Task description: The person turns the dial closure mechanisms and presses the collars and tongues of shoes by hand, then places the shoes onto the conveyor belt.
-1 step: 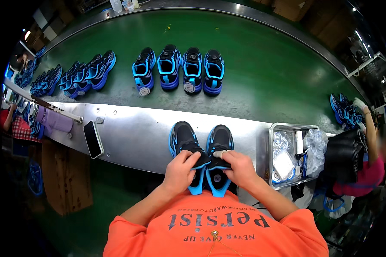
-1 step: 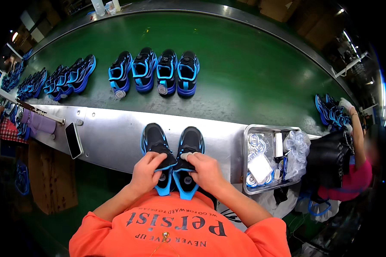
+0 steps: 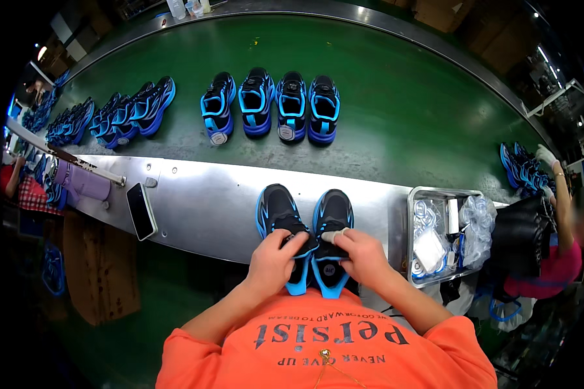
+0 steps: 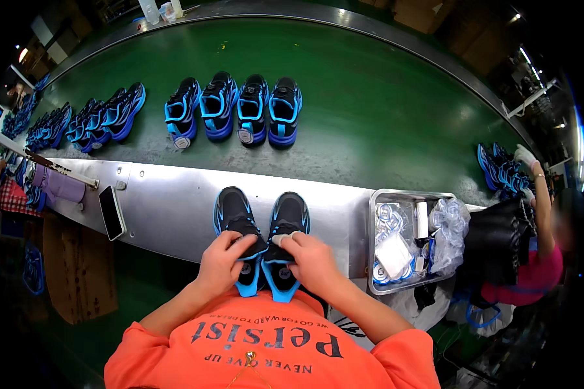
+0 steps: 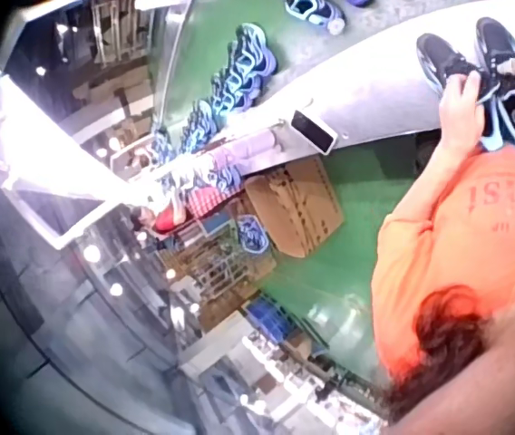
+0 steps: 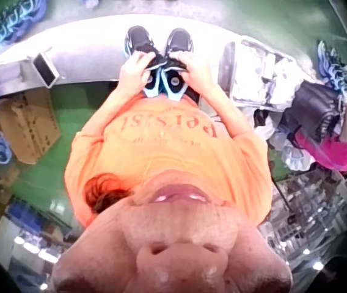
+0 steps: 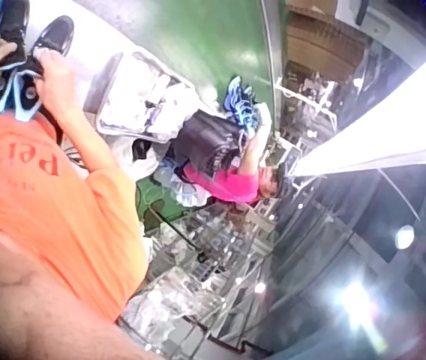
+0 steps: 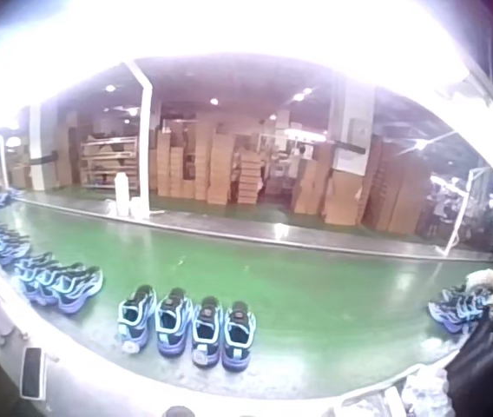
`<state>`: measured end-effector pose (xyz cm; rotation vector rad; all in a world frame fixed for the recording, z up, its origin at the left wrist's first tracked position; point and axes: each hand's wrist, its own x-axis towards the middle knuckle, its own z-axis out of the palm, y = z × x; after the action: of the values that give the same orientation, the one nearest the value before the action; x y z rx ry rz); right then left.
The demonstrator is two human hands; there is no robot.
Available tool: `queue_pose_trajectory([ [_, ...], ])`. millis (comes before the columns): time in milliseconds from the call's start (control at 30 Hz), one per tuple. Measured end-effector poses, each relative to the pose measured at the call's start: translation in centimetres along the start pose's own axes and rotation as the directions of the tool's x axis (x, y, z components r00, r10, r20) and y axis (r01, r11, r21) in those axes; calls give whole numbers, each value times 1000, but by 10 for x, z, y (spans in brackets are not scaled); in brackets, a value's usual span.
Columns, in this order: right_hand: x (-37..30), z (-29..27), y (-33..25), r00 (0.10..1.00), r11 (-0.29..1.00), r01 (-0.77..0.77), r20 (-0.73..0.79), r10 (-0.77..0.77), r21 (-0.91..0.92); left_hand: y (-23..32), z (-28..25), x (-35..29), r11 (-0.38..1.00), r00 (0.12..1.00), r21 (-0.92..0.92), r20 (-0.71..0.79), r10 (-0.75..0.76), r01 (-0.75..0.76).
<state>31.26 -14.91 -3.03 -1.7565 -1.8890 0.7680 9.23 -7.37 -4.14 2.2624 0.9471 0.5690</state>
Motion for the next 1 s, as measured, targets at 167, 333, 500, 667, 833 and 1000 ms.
queue_pose_trajectory([
  [167,-24,-1,-13,997,996,82,-11,-81,35,1,-10,-3,997,987,7,141,75,-77],
  [333,-26,9,-5,991,994,101,-87,-105,-49,4,4,-5,998,999,36,2,54,-54],
  [500,-30,16,2,965,987,138,-213,-152,-81,5,-4,-1,999,997,2,52,54,-54],
  [667,-12,6,7,967,981,36,-254,14,191,-2,12,11,998,999,54,-46,-11,14],
  [833,22,-13,38,978,881,-201,28,209,428,-20,0,44,967,975,-147,101,-196,210],
  [1000,30,-13,55,955,782,-297,170,243,548,-30,-5,55,818,877,-342,311,-366,462],
])
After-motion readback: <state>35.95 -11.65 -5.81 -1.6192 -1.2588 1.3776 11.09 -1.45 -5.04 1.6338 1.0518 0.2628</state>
